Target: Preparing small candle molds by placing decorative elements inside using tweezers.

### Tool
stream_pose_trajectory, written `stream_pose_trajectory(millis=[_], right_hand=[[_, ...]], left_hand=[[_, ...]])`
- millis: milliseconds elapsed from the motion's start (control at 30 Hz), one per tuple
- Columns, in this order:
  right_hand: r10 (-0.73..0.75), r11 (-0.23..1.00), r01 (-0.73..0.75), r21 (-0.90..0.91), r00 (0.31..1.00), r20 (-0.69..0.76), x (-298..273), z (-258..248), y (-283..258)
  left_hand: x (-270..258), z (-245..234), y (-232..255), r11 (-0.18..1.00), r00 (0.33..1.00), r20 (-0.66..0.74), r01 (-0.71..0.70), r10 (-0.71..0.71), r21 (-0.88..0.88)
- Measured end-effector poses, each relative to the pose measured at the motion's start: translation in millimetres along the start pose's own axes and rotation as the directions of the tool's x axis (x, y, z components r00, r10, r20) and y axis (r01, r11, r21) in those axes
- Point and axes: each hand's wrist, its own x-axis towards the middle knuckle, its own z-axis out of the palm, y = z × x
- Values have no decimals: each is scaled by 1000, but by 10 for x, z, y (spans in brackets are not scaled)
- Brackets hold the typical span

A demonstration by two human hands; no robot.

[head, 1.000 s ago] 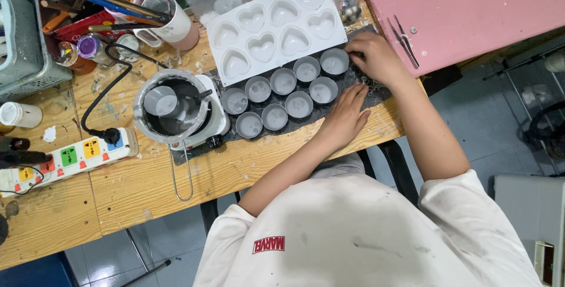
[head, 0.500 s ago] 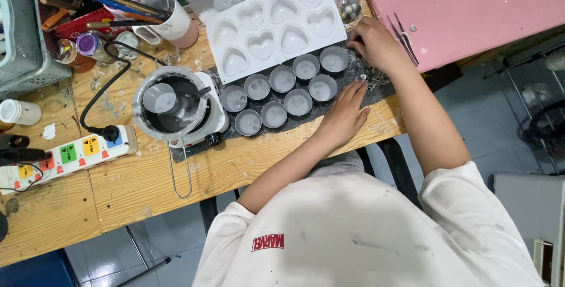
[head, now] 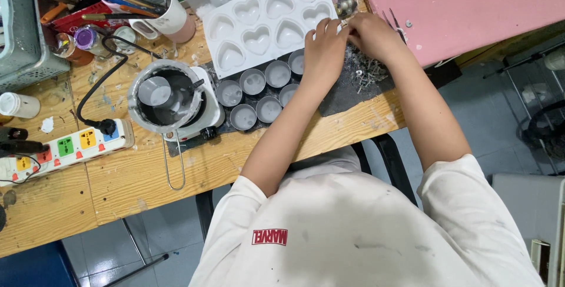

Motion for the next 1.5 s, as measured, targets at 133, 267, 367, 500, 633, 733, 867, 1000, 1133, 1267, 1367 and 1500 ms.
stream_pose_trajectory(millis=[133,267,367,500,633,733,867,1000,1133,1267,1367,1500], right_hand=[[2,999,-1,45,1000,-27,-28,-24,5],[47,996,-48,70,999,10,-35,-37,-16],[-11,999,12,50,1000,-11,-39,-1,15],[62,991,-61,115,998,-1,-56,-96,-127],[40,996,-39,84,999,-21,-63,-35,-67],[19,999,-18,31,999,-40,-79,10,-27],[141,985,-145,89,989,50,-96,-62,-20],[184,968,-189,163,982,47,-82,-276,-128],[140,966,-114,232,985,-100,30,-570,-609],[46,909,48,414,976,-215,391,-751,-1373],[-152,853,243,462,963,-225,766,-759,-2064],[-453,767,494,410,869,-199,1233,-488,-2816]], left_hand=[[154,266,-71,994,995,-88,-32,42,108],[295,210,-201,969,993,117,-45,17,241],[289,355,-285,991,995,82,-66,57,119],[252,618,-320,981,985,156,-96,70,167],[300,580,-263,978,976,216,-78,36,192],[305,589,-246,976,944,329,-63,-9,209],[310,617,-256,976,935,352,-45,-33,211],[300,564,-262,980,933,359,-54,-19,191],[225,348,-270,1000,960,280,21,-19,-1],[38,42,-259,911,984,107,169,-139,-375],[-105,-41,-214,798,981,34,174,-190,-577],[-234,92,-161,941,998,-58,-29,11,-337]])
